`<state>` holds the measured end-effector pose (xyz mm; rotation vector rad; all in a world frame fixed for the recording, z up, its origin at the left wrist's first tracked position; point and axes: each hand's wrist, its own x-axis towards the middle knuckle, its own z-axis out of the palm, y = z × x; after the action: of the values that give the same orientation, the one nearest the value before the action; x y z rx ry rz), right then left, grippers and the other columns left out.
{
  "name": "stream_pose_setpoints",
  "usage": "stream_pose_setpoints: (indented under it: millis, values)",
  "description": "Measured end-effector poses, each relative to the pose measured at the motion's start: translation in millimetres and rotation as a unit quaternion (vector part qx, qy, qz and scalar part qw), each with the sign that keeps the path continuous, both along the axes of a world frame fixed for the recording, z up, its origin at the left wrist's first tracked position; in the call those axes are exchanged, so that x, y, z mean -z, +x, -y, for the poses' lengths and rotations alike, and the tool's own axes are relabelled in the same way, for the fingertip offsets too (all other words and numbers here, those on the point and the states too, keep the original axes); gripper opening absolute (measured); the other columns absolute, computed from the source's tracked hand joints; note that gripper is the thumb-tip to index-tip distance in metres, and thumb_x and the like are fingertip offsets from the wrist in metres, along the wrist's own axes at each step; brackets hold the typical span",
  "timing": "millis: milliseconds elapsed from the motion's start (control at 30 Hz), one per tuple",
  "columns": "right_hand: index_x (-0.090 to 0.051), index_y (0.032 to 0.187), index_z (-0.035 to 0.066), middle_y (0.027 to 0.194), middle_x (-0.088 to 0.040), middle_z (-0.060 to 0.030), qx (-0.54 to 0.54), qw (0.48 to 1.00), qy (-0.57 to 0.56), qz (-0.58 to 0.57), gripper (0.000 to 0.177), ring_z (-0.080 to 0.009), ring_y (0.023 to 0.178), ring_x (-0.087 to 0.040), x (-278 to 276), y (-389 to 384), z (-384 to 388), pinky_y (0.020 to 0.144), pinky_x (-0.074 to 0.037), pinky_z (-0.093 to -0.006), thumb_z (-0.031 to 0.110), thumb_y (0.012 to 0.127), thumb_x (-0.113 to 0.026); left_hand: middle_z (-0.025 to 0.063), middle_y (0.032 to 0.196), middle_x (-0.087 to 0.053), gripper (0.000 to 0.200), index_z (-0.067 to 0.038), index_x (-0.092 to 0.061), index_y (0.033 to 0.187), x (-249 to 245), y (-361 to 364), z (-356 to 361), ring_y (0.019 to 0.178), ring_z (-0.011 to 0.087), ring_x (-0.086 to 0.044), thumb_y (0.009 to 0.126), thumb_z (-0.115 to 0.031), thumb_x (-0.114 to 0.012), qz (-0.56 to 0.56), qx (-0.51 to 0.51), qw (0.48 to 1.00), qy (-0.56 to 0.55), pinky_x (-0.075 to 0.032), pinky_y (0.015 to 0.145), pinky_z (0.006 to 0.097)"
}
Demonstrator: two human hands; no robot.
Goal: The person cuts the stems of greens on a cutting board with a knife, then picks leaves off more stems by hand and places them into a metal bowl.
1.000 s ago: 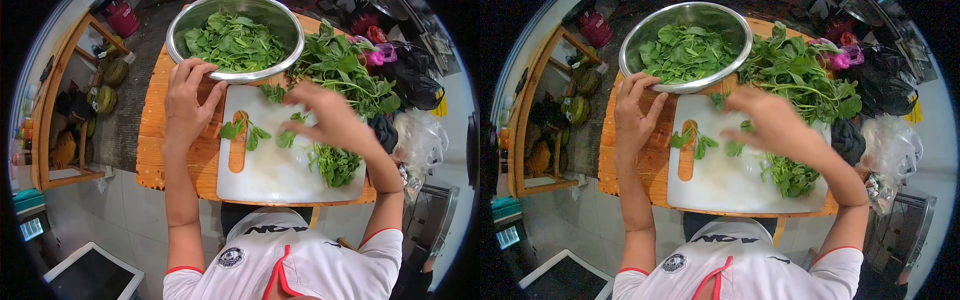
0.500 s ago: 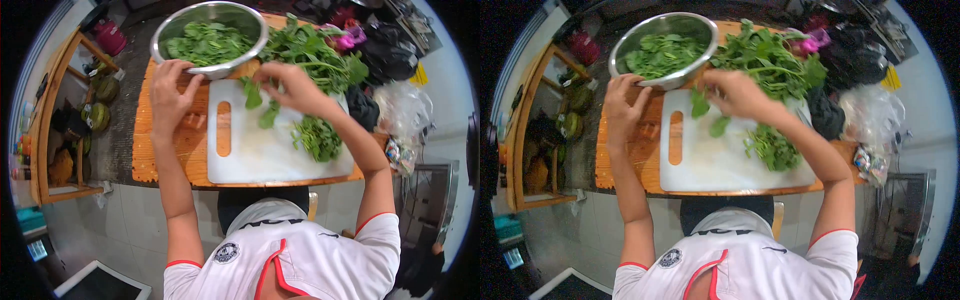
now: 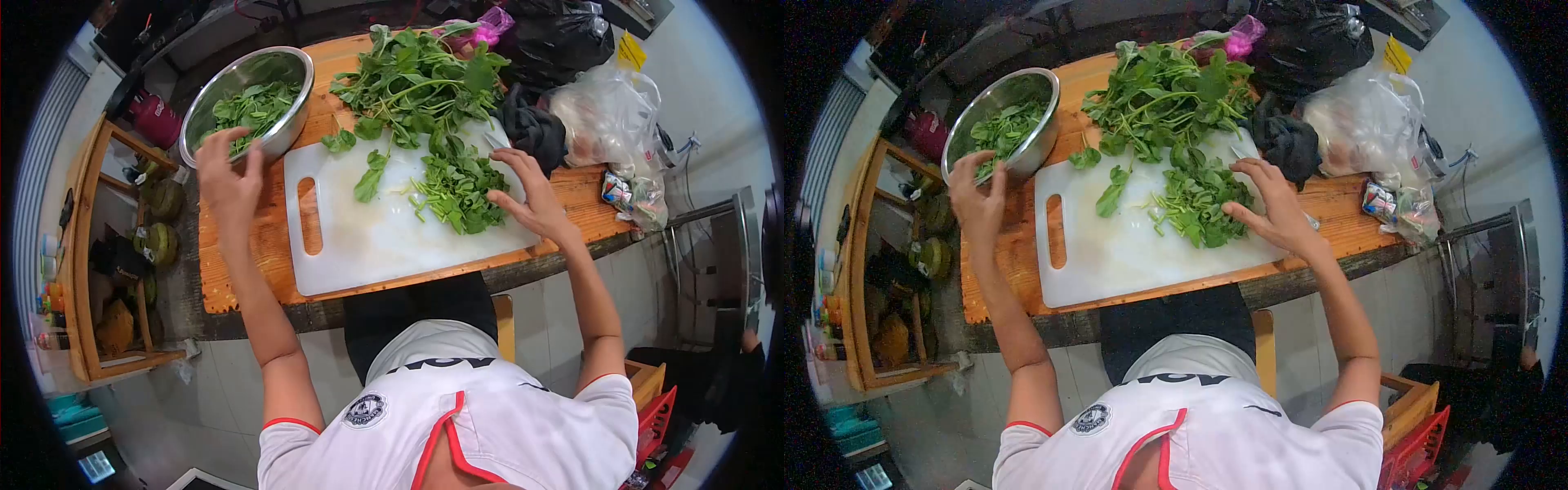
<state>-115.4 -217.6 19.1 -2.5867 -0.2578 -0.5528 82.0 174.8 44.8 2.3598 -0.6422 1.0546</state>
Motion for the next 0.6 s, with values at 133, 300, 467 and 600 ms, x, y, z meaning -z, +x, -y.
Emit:
stream_pose_setpoints:
  millis: [133, 300, 467, 600]
  values:
    - [-0.058, 0.131, 0.000, 0.131, -0.059, -0.0208, 0.039, 0.987, 0.103, -0.120, 0.048, -0.0372, 0.127, -0.051, 21, 11, 7, 0.110, -0.037, -0.0462, 0.038, 0.105, -0.048, 0.0136, 0.101, -0.069, 0.015, -0.004, -0.070, 0.104, 1, -17, 77, 0.101, 0.0313, -0.066, 0.090, -0.003, -0.063, -0.177, 0.288, 0.940, 0.041, -0.052, 0.086, 0.0408]
    - [-0.060, 0.130, 0.000, 0.128, -0.061, -0.0205, -0.010, 0.994, 0.013, -0.107, 0.049, -0.0382, 0.122, -0.052, 36, 63, 23, 0.107, -0.036, -0.0460, 0.036, 0.108, -0.037, 0.0124, 0.116, -0.063, 0.028, -0.007, -0.068, 0.116, 25, -13, 168, 0.116, 0.0312, -0.059, 0.093, -0.003, -0.053, -0.260, 0.416, 0.861, 0.134, -0.047, 0.102, 0.0418]
    - [-0.062, 0.130, 0.001, 0.130, -0.061, -0.0234, -0.015, 0.987, 0.023, -0.161, 0.057, -0.0395, 0.126, -0.048, 24, 108, 25, 0.106, -0.036, -0.0493, 0.042, 0.109, -0.028, 0.0127, 0.120, -0.061, 0.026, -0.006, -0.070, 0.115, 44, 16, 196, 0.117, 0.0321, -0.058, 0.093, -0.016, -0.062, -0.179, 0.370, 0.894, 0.177, -0.047, 0.101, 0.0426]
    - [-0.064, 0.122, -0.003, 0.120, -0.066, -0.0245, -0.054, 0.979, 0.091, -0.177, 0.055, -0.0418, 0.116, -0.058, 32, 135, 26, 0.100, -0.044, -0.0479, 0.042, 0.107, -0.036, 0.0124, 0.120, -0.061, 0.032, -0.005, -0.070, 0.108, 39, 38, 193, 0.115, 0.0329, -0.057, 0.085, -0.027, -0.075, -0.135, 0.332, 0.908, 0.217, -0.048, 0.098, 0.0440]
